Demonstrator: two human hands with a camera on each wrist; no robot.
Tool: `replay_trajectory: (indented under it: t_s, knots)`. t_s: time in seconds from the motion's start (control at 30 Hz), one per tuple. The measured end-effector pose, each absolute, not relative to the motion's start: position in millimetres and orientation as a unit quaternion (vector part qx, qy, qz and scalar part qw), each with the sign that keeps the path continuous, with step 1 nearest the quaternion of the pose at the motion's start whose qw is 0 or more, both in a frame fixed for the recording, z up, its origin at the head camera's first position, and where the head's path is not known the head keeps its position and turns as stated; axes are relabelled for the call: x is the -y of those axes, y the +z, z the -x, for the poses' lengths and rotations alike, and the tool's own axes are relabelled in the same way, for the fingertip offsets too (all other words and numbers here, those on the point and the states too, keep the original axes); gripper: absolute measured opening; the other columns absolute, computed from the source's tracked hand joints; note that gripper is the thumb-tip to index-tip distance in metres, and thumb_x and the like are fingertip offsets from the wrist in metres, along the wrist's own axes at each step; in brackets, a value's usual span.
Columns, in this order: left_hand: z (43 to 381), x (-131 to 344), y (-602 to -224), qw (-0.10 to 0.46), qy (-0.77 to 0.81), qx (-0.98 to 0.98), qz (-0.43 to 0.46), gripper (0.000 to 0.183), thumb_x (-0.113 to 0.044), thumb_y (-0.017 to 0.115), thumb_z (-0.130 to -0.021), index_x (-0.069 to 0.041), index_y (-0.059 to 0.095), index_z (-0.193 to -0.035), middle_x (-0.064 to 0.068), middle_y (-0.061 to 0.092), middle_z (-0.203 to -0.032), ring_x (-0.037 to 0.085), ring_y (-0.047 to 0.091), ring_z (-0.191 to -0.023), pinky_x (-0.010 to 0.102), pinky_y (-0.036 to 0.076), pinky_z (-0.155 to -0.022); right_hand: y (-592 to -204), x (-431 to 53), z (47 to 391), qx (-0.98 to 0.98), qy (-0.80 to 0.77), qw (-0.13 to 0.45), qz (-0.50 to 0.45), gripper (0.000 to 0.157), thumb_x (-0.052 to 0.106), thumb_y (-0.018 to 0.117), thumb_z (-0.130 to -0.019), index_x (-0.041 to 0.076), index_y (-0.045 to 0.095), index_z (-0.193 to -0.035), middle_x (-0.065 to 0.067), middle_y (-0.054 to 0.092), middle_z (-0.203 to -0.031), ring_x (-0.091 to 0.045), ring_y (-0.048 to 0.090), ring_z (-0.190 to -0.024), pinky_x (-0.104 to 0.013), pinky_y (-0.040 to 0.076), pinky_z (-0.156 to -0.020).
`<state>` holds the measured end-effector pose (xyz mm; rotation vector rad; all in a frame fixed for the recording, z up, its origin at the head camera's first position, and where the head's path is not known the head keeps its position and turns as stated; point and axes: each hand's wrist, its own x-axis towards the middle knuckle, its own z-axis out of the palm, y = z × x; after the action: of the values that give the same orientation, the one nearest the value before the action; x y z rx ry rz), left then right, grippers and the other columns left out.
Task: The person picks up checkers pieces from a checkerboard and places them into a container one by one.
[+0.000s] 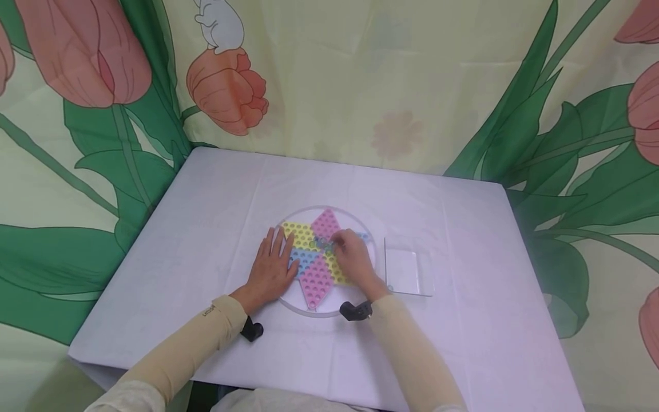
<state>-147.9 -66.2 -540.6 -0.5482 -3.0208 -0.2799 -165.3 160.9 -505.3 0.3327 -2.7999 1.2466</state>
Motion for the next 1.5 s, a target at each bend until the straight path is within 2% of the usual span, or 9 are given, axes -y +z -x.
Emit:
replay_trajectory:
  t_s: [0.6,1.0,1.13,1.5]
  knots:
    - [151,68,-543,0.0,-0.093,0.981,0.171,0.072,-0.044,0.037,-0.102,-0.007,0.013,-0.159,0.021,0.005,-0.166,0.04,-0.002,-0.154,0.053,0.01,-0.124,-483,-168,164,0.905,0.406,0.074,-0.104,0.018,0.0,0.062,-0.093,0.001,0.065,-0.111,-0.013,0.067,-0.107,-0.025,0.064,-0.098,-0.038,0.056,-0.087]
    - [150,68,-544,0.018,-0.105,0.979,0.175,0.07,-0.042,0.039,-0.102,-0.006,0.019,-0.158,0.023,0.01,-0.165,0.041,0.003,-0.154,0.054,0.013,-0.123,-474,-182,161,0.896,0.426,0.104,-0.069,0.019,-0.001,0.064,-0.091,0.0,0.065,-0.111,-0.014,0.068,-0.111,-0.026,0.065,-0.1,-0.039,0.056,-0.089]
    - [150,67,-546,0.034,-0.106,0.977,0.18,0.07,-0.042,0.04,-0.101,-0.005,0.021,-0.158,0.023,0.013,-0.165,0.042,0.006,-0.153,0.054,0.015,-0.123,-475,-191,160,0.895,0.427,0.117,-0.045,0.019,0.0,0.063,-0.092,0.002,0.065,-0.111,-0.012,0.068,-0.11,-0.023,0.065,-0.099,-0.038,0.056,-0.089]
    - [150,68,-545,0.025,-0.104,0.978,0.179,0.07,-0.042,0.039,-0.102,-0.006,0.018,-0.158,0.023,0.011,-0.165,0.042,0.003,-0.154,0.054,0.014,-0.123,-472,-208,150,0.888,0.444,0.114,0.042,0.02,0.009,0.061,-0.097,0.005,0.064,-0.116,-0.011,0.067,-0.115,-0.024,0.061,-0.108,-0.038,0.051,-0.095]
